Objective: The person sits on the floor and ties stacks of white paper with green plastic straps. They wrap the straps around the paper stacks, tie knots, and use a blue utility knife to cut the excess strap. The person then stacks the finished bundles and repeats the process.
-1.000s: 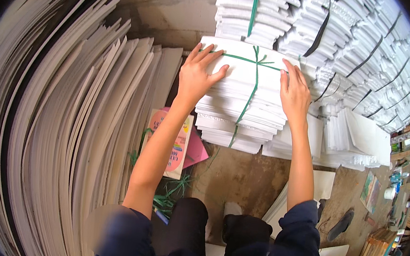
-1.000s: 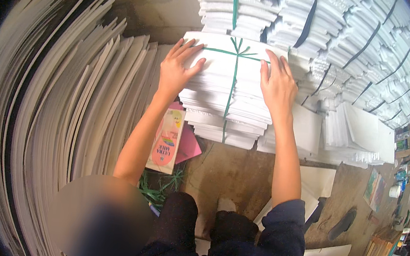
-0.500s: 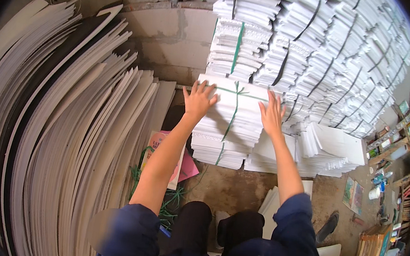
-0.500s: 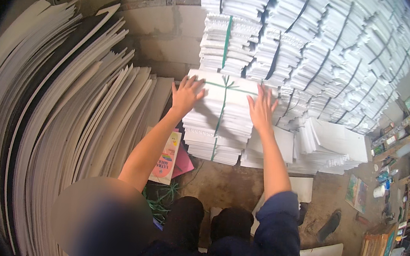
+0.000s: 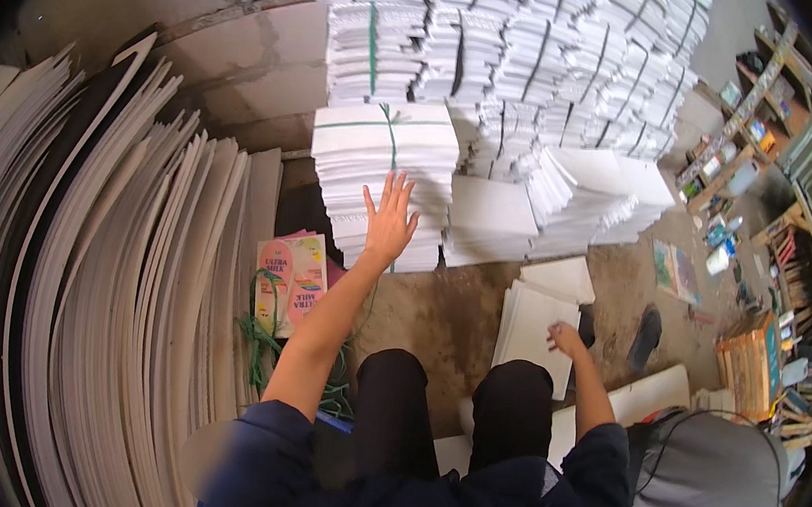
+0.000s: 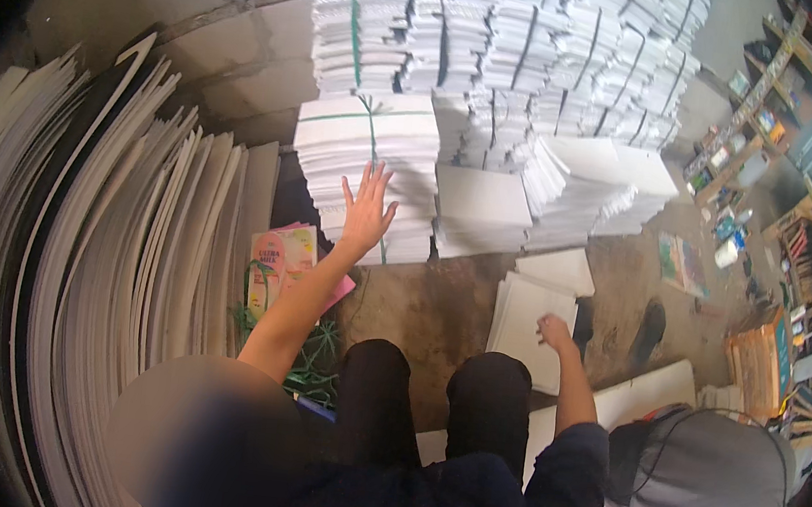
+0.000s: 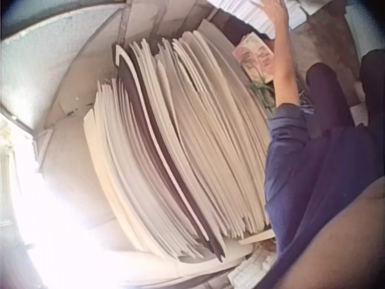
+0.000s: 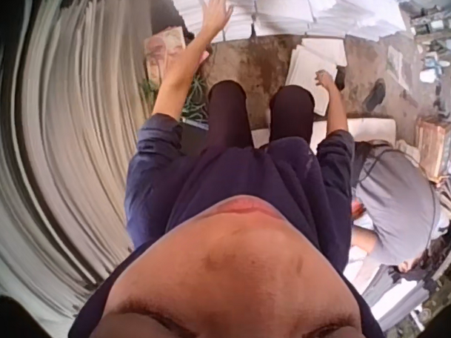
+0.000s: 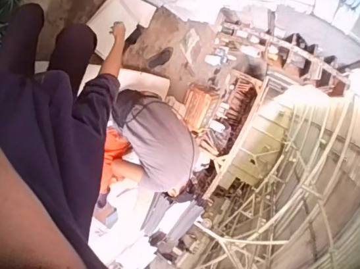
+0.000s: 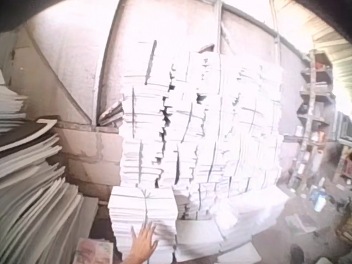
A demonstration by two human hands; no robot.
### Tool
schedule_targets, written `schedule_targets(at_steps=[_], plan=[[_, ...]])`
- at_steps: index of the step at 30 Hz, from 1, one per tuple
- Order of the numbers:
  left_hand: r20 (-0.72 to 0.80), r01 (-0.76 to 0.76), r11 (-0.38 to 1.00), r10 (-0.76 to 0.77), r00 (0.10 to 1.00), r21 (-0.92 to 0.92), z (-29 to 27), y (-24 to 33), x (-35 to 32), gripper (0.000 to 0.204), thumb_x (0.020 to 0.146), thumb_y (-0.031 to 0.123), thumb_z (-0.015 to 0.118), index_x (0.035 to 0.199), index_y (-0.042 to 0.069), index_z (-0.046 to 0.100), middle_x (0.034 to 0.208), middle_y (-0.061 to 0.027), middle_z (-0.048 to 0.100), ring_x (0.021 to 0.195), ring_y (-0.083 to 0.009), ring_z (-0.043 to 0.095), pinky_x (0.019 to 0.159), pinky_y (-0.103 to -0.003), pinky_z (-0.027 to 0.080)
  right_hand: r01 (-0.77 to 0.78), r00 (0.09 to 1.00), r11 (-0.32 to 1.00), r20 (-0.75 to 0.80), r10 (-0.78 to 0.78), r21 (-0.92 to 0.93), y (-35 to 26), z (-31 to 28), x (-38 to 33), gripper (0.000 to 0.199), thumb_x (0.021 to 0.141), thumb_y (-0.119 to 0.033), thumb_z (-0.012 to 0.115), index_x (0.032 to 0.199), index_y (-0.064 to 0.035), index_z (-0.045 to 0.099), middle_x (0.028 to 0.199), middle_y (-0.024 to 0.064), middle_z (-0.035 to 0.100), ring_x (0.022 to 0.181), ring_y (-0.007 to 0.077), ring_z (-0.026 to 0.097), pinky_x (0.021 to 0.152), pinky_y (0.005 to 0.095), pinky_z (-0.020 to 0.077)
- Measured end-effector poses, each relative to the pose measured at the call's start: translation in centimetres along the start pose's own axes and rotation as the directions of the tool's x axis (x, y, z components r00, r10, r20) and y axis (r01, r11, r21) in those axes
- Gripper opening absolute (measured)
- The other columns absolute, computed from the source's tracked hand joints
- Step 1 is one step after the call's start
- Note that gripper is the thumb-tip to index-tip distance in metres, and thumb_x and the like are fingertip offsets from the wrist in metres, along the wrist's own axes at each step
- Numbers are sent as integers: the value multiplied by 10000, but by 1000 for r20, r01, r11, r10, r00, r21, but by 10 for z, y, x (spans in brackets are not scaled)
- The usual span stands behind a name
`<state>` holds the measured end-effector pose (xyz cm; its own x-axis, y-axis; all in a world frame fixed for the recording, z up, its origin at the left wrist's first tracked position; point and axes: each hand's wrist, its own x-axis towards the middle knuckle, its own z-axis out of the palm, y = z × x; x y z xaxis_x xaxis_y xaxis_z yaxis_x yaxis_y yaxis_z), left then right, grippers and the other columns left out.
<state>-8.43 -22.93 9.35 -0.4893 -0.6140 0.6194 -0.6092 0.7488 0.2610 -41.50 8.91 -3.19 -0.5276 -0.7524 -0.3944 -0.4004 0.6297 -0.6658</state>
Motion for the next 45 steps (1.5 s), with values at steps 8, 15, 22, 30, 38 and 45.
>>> schedule_targets(at_steps=[8, 15, 22, 30, 38, 45], plan=[[467, 3, 996, -42, 883, 84, 94, 0, -133, 585, 776, 252, 588, 1283, 112, 332, 1407, -76, 228, 1332, -256, 134, 1012, -607, 113, 433, 901, 814, 209, -380, -387, -44, 71, 3, 233, 844, -202, 491, 994, -32, 544, 861, 171, 629, 772, 328, 605, 702, 383, 473], [929, -270, 961, 51, 367, 54, 64, -42, -243, 467, 761, 344, 570, 1176, 147, 491, 1224, -88, 472, 1209, -262, 374, 995, -554, 233, 377, 821, 906, 523, -229, -195, 28, 87, 73, 208, 794, -60, 463, 958, 4, 573, 782, 104, 623, 665, 177, 593, 579, 319, 505], [728, 94, 876, -450, 517, 474, -93, -134, -320, 309, 758, 278, 588, 1030, 131, 572, 1019, -80, 556, 1021, -253, 515, 856, -459, 408, 667, 641, 714, 652, -405, -212, -109, 232, 67, 219, 862, -157, 456, 1008, -20, 544, 921, 178, 611, 870, 318, 578, 765, 397, 444], [480, 282, 816, -537, 693, 505, -104, -66, -451, 500, 772, 199, 579, 1239, 145, 410, 1235, -79, 430, 1160, -251, 405, 953, -441, 345, 928, 6, 255, 673, -739, 272, -148, 401, -34, 345, 779, -63, 558, 1111, -18, 476, 1108, 189, 507, 1025, 348, 466, 877, 406, 385], [410, 284, 728, -615, 674, 624, -59, -55, -454, 437, 749, 159, 592, 1172, 158, 483, 1146, -32, 475, 1141, -237, 389, 1032, -457, 245, 884, 187, 422, 675, -714, 202, -153, 464, -79, 464, 714, -20, 607, 1147, -3, 440, 988, 180, 544, 903, 333, 516, 794, 398, 417], [385, 389, 837, -528, 757, 384, -84, -67, -428, 239, 745, 211, 630, 941, 104, 543, 960, -67, 504, 1012, -252, 450, 922, -410, 348, 770, 244, 588, 738, -629, 246, -168, 426, -53, 262, 783, -138, 610, 1015, -20, 571, 939, 134, 584, 775, 216, 592, 723, 335, 462]])
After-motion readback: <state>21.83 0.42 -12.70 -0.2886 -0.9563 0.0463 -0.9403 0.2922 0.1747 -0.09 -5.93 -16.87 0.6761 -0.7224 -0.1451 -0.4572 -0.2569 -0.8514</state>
